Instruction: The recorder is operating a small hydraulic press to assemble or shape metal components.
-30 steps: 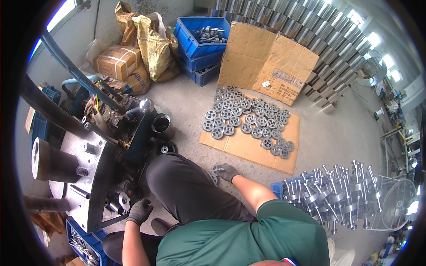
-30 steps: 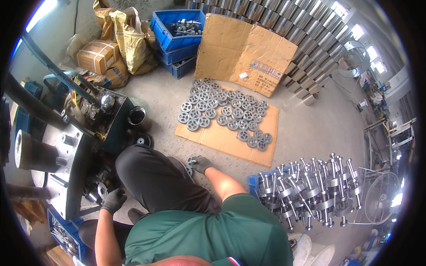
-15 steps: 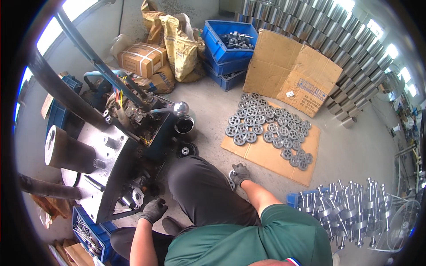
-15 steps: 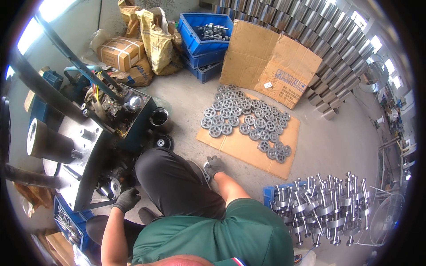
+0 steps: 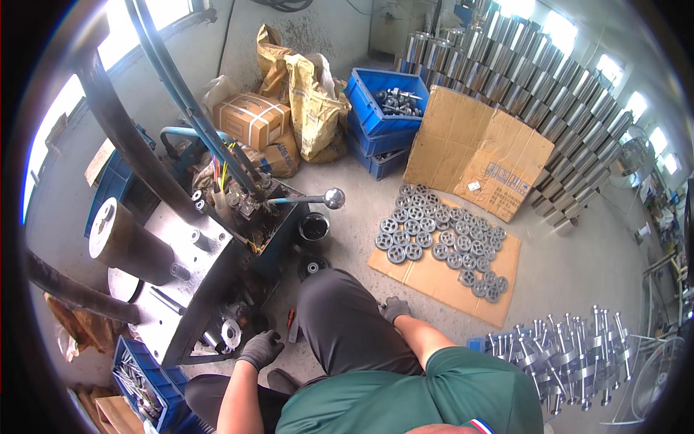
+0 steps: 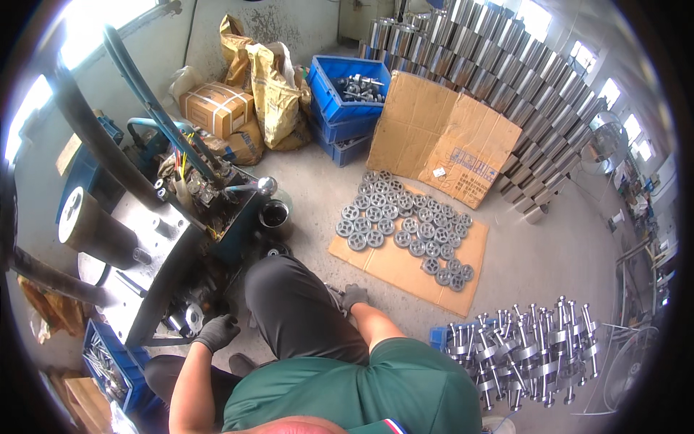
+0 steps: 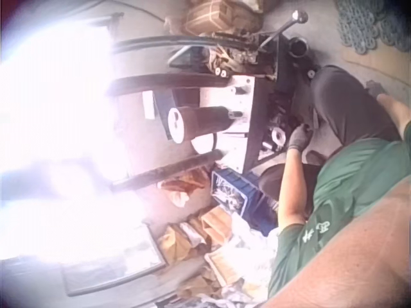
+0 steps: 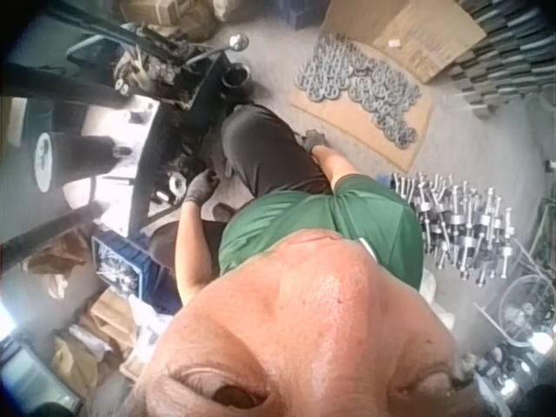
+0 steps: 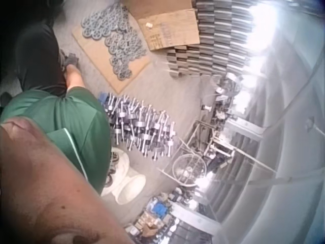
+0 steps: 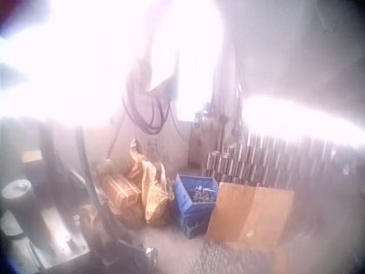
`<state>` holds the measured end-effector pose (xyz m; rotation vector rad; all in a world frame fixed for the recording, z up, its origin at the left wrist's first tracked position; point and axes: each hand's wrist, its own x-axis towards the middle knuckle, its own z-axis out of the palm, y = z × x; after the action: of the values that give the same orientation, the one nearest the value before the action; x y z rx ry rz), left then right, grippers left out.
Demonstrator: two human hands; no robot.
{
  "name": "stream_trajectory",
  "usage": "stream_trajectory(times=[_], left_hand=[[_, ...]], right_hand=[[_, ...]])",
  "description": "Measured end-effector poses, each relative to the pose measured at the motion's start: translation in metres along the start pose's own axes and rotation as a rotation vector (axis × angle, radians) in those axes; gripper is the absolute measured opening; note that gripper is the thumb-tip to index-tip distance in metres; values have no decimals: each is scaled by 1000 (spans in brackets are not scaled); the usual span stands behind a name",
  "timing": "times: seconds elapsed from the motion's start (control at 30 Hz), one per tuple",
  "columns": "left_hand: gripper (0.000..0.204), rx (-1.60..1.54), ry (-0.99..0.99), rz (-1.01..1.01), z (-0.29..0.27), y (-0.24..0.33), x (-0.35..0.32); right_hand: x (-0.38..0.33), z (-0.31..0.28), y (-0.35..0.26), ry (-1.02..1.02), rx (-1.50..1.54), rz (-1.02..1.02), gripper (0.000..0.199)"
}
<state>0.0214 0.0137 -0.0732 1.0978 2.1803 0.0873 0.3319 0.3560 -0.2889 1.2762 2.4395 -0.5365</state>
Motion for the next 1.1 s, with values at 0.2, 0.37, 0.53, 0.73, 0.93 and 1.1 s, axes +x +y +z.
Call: stream_trajectory(times=[0.2,0.37,0.53,0.73,0.93,1.1], left_hand=[[49,-7,-2,40,-5,3,5],[47,2,24,65,-6,6,7],[46,54,47,142,-12,13,14],[42,53,134,198,-19,27,20],[40,13,211,259,-34,32,10],[45,-207,443,326,-48,41,-3]], right_hand=[[-32,-9,14,-64,392,321,43],[-25,1,37,-122,350,340,48],[11,-7,85,73,561,440,40],[27,-151,90,187,92,90,40],[23,-318,-43,4,-150,-350,35],[-7,-375,-206,-233,-525,-643,40]])
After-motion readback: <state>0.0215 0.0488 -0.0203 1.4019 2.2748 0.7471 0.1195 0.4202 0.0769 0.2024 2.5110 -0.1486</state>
